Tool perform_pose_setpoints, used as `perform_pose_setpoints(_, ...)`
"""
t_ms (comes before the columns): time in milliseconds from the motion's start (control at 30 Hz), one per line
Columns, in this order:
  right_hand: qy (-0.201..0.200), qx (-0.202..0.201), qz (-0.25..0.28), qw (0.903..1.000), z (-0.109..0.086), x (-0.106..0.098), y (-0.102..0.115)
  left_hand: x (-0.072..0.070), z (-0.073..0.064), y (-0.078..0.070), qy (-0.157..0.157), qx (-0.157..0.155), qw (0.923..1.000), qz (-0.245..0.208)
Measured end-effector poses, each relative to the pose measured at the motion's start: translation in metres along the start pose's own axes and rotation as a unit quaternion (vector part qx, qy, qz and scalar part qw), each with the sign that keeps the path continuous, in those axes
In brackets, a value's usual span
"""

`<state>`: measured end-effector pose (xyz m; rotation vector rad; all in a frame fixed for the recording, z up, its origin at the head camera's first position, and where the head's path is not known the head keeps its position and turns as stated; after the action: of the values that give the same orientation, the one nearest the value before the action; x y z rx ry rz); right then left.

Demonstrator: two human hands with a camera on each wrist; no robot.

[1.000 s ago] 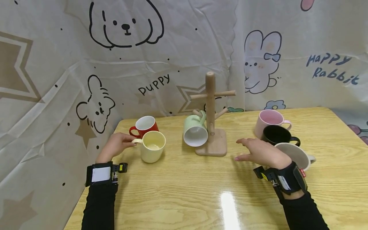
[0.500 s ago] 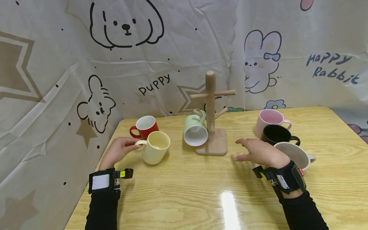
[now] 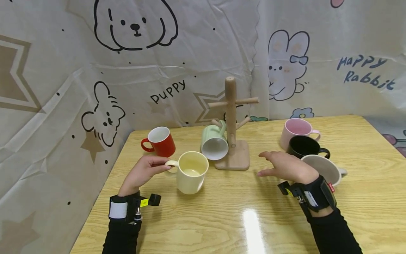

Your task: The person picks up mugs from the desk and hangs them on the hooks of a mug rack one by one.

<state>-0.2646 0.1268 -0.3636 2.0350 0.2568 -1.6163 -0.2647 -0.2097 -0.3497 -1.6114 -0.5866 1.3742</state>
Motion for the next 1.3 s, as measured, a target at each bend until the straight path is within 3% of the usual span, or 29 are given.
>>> perform_pose_setpoints(400,0.001,0.015,0.001,0.9999,-0.002,-0.004,-0.004,0.056,0.020,-0.056,0.027,0.028,0.9948,-0.094)
perform_pose_setpoints(667,-0.013,0.012,0.014,0.9997,-0.005,-0.007,-0.008,0.091,0.033,-0.080,0.030,0.037,0.9848,-0.167)
perform_pose_setpoints(867,-0.022,0.002,0.019,0.9996,-0.004,-0.008,-0.008,0.102,0.036,-0.081,0.006,0.026,0.9830,-0.182)
perform_pose_setpoints(967,-0.018,0.007,0.017,0.9997,-0.004,-0.008,-0.008,0.104,0.034,-0.076,0.004,0.002,0.9830,-0.183)
perform_pose_setpoints(1033,-0.015,0.012,0.016,0.9997,-0.003,-0.007,-0.008,0.107,0.033,-0.074,0.019,-0.012,0.9813,-0.191)
perform_pose_setpoints(1200,-0.025,0.023,-0.005,0.9994,-0.006,-0.009,-0.008,0.123,0.029,-0.075,0.093,-0.037,0.9685,-0.228)
perform_pose_setpoints(1300,-0.074,0.056,0.001,0.9957,-0.009,-0.021,-0.012,0.129,0.026,-0.076,0.121,-0.048,0.9598,-0.249)
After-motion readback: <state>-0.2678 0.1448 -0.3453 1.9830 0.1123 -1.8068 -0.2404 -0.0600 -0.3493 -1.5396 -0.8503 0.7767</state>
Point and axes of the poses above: each hand's wrist, its own z-axis towards the middle knuckle, its own x-axis out of the palm, y = z × x, the point moved 9 cm from there along z, towards the middle knuckle, and after that the axes turned 4 degrees about -z, right-handed, at the moved point
